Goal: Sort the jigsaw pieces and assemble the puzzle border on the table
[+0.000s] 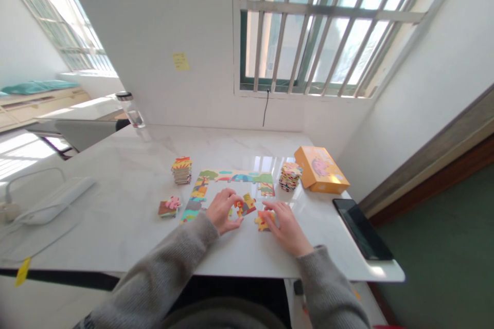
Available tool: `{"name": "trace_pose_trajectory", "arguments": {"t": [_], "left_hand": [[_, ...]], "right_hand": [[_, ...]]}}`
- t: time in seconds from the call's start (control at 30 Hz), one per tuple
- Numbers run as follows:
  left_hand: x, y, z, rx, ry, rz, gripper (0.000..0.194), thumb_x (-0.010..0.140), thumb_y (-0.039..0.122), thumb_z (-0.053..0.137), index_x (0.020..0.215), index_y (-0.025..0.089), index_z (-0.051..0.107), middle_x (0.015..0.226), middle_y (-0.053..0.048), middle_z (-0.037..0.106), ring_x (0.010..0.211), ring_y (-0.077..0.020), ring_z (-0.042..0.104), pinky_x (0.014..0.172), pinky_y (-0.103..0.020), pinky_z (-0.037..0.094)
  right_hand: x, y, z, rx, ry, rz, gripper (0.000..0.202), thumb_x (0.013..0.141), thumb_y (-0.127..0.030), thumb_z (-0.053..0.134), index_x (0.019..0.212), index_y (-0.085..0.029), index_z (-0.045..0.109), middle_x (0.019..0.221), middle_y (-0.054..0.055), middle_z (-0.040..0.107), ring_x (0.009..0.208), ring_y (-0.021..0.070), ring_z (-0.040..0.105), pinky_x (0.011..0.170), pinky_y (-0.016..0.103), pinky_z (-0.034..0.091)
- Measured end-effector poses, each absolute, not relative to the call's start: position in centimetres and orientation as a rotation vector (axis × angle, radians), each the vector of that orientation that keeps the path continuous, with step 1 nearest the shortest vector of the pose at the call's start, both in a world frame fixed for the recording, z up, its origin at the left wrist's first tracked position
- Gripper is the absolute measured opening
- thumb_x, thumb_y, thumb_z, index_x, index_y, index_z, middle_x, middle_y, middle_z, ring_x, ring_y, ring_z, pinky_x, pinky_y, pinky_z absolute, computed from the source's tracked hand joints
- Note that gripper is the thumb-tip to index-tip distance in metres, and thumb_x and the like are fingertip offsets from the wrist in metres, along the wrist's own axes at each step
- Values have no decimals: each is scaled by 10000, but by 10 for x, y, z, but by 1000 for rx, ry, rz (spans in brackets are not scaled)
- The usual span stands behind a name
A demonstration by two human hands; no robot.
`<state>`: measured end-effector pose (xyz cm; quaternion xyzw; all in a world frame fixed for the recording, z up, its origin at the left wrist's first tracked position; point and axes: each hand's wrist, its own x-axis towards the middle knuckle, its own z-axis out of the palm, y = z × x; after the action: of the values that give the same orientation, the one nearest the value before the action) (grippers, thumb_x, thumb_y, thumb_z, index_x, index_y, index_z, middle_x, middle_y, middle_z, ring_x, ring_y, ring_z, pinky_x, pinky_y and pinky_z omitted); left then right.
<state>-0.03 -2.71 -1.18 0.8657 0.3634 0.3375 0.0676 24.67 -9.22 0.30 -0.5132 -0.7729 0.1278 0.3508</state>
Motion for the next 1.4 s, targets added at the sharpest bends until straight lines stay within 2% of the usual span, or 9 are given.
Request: {"name": "trace_pose_trajectory", "arguments": {"t": [0.17, 0.3, 0.47, 0.63, 0.77, 0.87, 0.97, 1.17, 1.4], "left_hand": [[8, -35, -12, 2566, 972, 1144, 531, 653, 264, 748, 1139, 215, 542, 1032, -83, 529, 947, -257, 537, 845, -423, 499], [11, -36, -16, 2599, 879, 1161, 575, 690, 265, 739, 1215, 210, 509, 1057, -94, 519, 957, -253, 541, 844, -413, 517], [7, -37, -15, 2664, 820, 1052, 528, 737, 343, 757, 1205, 235, 538, 1131, -105, 532, 1003, -259, 557, 903, -435, 514], [3, -43, -6, 2744, 770, 961, 355, 746, 201, 683, 1088, 245, 595, 1354, -99, 536, 1157, -277, 519, 996, -443, 455], [2, -44, -3, 2796, 769, 869, 299, 761, 243, 669, 1055, 246, 612, 1275, -82, 608, 1137, -267, 536, 969, -423, 436], [1, -39, -8, 2810, 777, 857, 342, 726, 315, 711, 1047, 242, 616, 1186, -85, 630, 1074, -267, 559, 927, -415, 436], [-1, -33, -13, 2765, 907, 927, 380, 690, 332, 752, 1030, 234, 615, 1119, -90, 636, 1022, -273, 571, 890, -422, 440], [-7, -27, -15, 2695, 1133, 891, 378, 691, 361, 775, 1003, 229, 608, 1046, -81, 628, 982, -276, 570, 866, -431, 426], [-3, -27, -2, 2646, 1074, 725, 327, 773, 437, 743, 999, 235, 620, 1045, -70, 629, 992, -258, 580, 865, -410, 426]], "right_hand": [[233, -92, 5, -1318, -1867, 427, 395, 954, -377, 558, 1332, -262, 537, 1015, 53, 731, 1081, 265, 641, 1019, 469, 442], [220, -90, 4, -1283, -1778, 513, 371, 957, -389, 547, 1299, -251, 577, 955, 43, 721, 966, 238, 671, 949, 425, 503], [217, -87, 1, -1260, -1698, 564, 335, 989, -396, 477, 1251, -244, 619, 1070, 75, 707, 942, 225, 671, 892, 396, 544], [220, -87, -2, -1231, -1781, 551, 326, 1003, -369, 445, 1242, -255, 636, 1119, 79, 697, 1039, 241, 647, 941, 423, 525], [219, -89, -2, -1236, -1841, 534, 357, 1007, -364, 434, 1299, -249, 605, 1001, 69, 700, 961, 231, 648, 920, 424, 531], [219, -91, -1, -1235, -1824, 580, 382, 1004, -359, 440, 1346, -239, 560, 918, 50, 682, 868, 210, 648, 881, 395, 546], [223, -91, 0, -1240, -1782, 497, 368, 1001, -340, 437, 1335, -240, 554, 980, 69, 673, 926, 224, 641, 888, 402, 537], [244, -92, -3, -1365, -1824, 244, 308, 997, -308, 412, 1175, -246, 657, 1024, 104, 671, 1025, 279, 598, 932, 470, 498], [269, -100, -6, -1457, -1986, 302, 428, 931, -416, 581, 1324, -247, 566, 1229, 106, 638, 1176, 289, 550, 1024, 481, 466]]}}
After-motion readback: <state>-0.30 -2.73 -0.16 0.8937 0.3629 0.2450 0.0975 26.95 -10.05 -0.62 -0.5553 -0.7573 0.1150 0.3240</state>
